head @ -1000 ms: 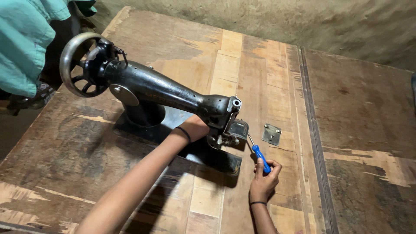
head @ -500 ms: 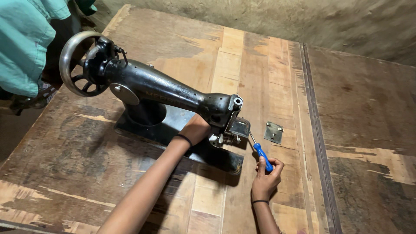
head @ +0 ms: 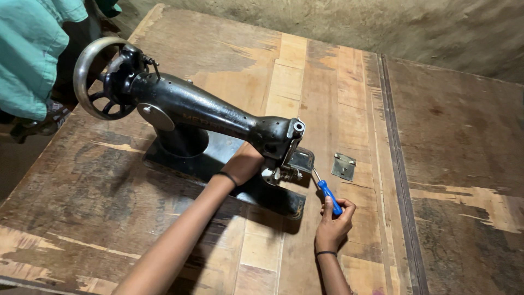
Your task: The person repairs a manual sewing machine on a wooden table. They unscrew and remove a metal needle-plate component by hand, then use a screwdriver to loosen and tighten screws on the machine body and reattach the metal plate, working on different screws around the machine head.
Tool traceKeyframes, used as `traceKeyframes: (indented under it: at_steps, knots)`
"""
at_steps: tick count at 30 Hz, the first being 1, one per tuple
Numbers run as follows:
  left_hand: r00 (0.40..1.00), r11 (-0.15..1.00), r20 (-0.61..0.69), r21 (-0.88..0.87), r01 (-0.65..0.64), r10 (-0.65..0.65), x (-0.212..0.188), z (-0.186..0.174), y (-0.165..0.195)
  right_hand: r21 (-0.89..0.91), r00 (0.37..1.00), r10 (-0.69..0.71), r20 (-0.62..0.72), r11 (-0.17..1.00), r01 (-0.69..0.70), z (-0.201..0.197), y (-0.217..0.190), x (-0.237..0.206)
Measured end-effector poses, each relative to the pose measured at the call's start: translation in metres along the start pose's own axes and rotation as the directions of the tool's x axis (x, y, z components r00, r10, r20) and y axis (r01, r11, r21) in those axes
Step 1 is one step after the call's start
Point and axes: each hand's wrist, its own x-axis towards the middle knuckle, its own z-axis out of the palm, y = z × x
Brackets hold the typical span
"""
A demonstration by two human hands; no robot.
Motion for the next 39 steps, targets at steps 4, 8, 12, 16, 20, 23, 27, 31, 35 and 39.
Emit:
traceKeyframes:
  at_steps: [4,8,12,16,20,23,27,31,35,39]
  knots:
    - [0.999,0.999,0.049,0.041,0.004,-0.006,-0.007,-0.013,0.006,-0.015,1.000,0.009,-0.001,1.000,-0.009,0.000,0.000,0.000]
    - [0.994,0.991,0.088,0.126,0.051,-0.063,-0.007,-0.010,0.006,-0.001,1.000,-0.011,0.005,1.000,0.011,0.001,0.000,0.000]
    - [1.000,0.999,-0.005,0.047,0.026,-0.025,-0.011,0.001,-0.008,-0.039,1.000,0.012,0.000,0.999,-0.012,0.001,-0.001,-0.001]
    - [0.994,0.995,0.051,0.046,0.090,-0.093,-0.007,0.017,-0.022,-0.022,1.000,-0.009,0.009,1.000,0.009,0.001,-0.001,-0.001]
    - [0.972,0.982,0.189,-0.097,0.163,-0.142,0.003,0.019,-0.027,-0.028,1.000,0.002,0.005,1.000,-0.002,0.001,-0.001,-0.001]
    - [0.964,0.951,0.227,-0.241,0.195,-0.140,0.011,0.010,-0.022,-0.023,1.000,0.002,0.008,1.000,-0.002,0.002,-0.001,-0.002]
    - [0.972,0.969,0.226,-0.219,0.114,-0.063,0.023,-0.002,-0.008,-0.007,1.000,0.010,0.011,1.000,-0.010,0.002,0.000,-0.001]
    - [0.933,0.928,0.318,-0.268,0.259,-0.168,0.023,-0.015,-0.003,0.002,1.000,0.018,0.001,1.000,-0.018,0.003,0.001,-0.001]
    - [0.931,0.938,0.324,-0.237,0.252,-0.168,0.019,-0.013,-0.007,-0.002,1.000,0.003,0.007,1.000,-0.003,0.003,0.001,-0.002]
    - [0.946,0.984,0.316,-0.131,0.121,-0.074,0.017,-0.001,-0.019,-0.008,1.000,0.007,0.007,1.000,-0.007,0.002,-0.001,-0.003]
